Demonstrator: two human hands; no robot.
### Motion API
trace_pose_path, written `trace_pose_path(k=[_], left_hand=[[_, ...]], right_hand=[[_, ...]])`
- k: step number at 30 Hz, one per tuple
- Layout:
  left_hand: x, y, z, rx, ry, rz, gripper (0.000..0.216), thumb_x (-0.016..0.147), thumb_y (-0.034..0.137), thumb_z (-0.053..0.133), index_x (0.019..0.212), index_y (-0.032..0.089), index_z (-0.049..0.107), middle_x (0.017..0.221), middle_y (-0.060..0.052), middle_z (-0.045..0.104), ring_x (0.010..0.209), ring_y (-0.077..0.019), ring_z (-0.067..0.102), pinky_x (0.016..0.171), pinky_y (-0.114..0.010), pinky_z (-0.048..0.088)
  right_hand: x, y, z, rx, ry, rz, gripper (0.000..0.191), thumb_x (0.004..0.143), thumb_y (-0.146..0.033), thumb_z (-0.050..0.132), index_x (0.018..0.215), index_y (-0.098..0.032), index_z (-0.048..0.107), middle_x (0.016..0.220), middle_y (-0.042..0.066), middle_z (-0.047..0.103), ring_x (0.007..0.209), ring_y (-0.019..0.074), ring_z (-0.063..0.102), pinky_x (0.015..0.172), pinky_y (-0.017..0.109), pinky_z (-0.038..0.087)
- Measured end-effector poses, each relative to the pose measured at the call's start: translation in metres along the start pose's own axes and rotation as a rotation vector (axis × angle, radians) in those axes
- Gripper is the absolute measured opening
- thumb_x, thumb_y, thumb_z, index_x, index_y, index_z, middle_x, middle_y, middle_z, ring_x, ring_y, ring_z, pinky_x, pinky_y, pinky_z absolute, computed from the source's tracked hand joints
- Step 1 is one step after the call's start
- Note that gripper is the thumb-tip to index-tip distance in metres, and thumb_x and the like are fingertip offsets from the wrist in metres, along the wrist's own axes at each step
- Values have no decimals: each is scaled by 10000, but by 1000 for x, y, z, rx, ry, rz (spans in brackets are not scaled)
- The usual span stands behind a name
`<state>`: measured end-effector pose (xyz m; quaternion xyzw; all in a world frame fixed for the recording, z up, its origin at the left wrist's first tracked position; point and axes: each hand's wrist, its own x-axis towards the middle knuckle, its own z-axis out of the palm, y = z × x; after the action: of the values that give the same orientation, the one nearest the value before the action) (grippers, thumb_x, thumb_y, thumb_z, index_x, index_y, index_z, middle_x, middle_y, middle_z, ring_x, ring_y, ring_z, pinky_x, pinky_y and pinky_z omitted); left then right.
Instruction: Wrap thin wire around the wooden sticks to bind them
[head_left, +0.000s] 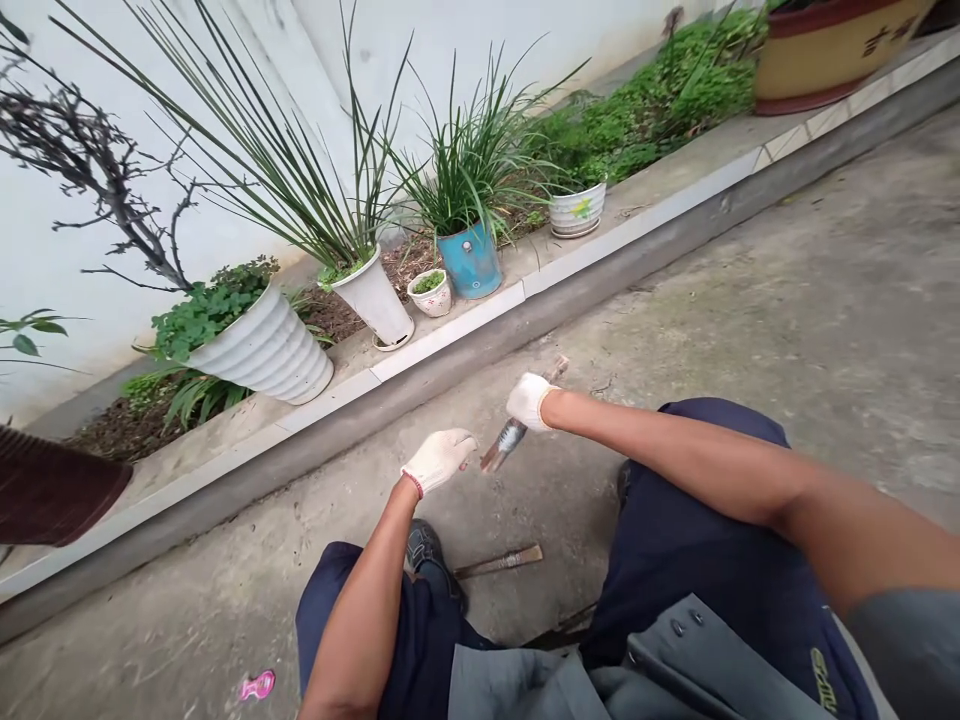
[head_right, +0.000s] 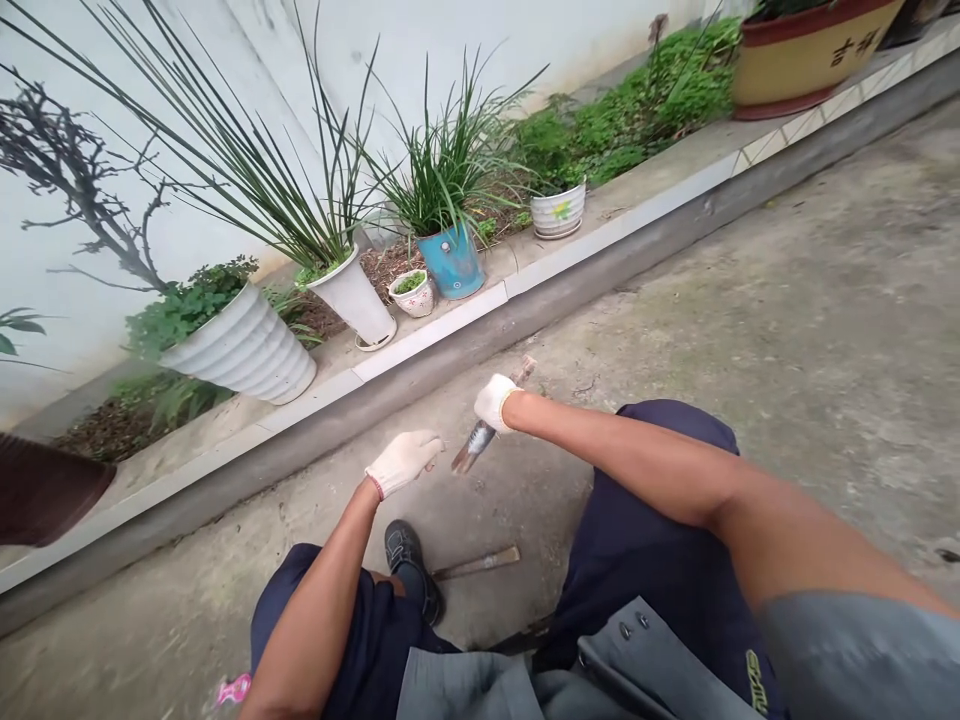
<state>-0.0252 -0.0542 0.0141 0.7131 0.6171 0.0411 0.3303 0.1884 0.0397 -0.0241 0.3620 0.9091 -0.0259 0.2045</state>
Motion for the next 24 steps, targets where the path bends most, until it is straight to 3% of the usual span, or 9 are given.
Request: trace_pose_path(k=[3, 5, 8, 11, 15, 17, 20, 24], left_hand=[[5, 0, 1, -12, 47, 3, 328, 944, 402, 447, 709, 207, 566, 621, 19, 575, 592, -147, 506, 557, -241, 361], [8, 1, 6, -50, 44, 24, 346, 937, 444, 470, 705, 206, 567, 648, 19, 585, 626, -145, 525, 574, -233, 379], [11, 7, 15, -245, -5, -25, 331, 909, 497, 508, 791, 202, 599, 650, 14, 581, 584, -138, 515, 541, -230, 394], [7, 15, 23, -400, 3, -50, 390, 913, 559, 481, 905, 193, 615, 605, 29, 554, 496, -122, 465, 492, -229, 394], [1, 19, 24, -370, -20, 10, 421, 907, 600, 481, 920, 203, 620, 602, 41, 553, 493, -125, 469, 482, -228, 380], [2, 17, 22, -299, -26, 9, 447, 911, 619, 464, 894, 203, 628, 600, 36, 558, 496, -133, 476, 488, -237, 368], [7, 12, 18, -160, 8, 55, 436, 929, 580, 424, 842, 207, 630, 629, 18, 588, 550, -153, 519, 545, -255, 374], [14, 4, 7, 19, 84, 145, 373, 947, 475, 393, 731, 218, 555, 648, 14, 570, 626, -164, 543, 616, -266, 375]], right_hand=[[-14, 2, 5, 168, -98, -242, 254, 695, -252, 709, 916, -161, 794, 855, 99, 770, 751, 206, 682, 705, 291, 455], [-23, 4, 2, 332, -62, -302, 261, 704, -337, 723, 906, -184, 786, 790, 41, 756, 702, 171, 641, 668, 262, 430], [-29, 8, -9, 414, 28, -216, 347, 770, -446, 693, 984, -186, 778, 818, 32, 762, 723, 159, 633, 664, 245, 414], [-26, 16, -22, 427, 140, -66, 366, 844, -437, 613, 1041, -171, 771, 924, 98, 777, 787, 197, 671, 667, 264, 423], [-16, 28, -30, 403, 256, 224, 306, 871, -311, 575, 1067, -179, 769, 996, 154, 778, 863, 256, 728, 696, 298, 471], [-12, 30, -27, 288, 284, 273, 274, 872, -227, 571, 1044, -157, 771, 995, 175, 775, 898, 275, 737, 739, 327, 496], [-7, 24, -18, 80, 293, 199, 216, 855, -139, 580, 939, -118, 778, 922, 189, 771, 890, 284, 736, 790, 377, 509], [-14, 14, -11, -32, 183, -69, 171, 816, -153, 632, 894, -130, 782, 875, 151, 768, 827, 267, 721, 729, 355, 492]])
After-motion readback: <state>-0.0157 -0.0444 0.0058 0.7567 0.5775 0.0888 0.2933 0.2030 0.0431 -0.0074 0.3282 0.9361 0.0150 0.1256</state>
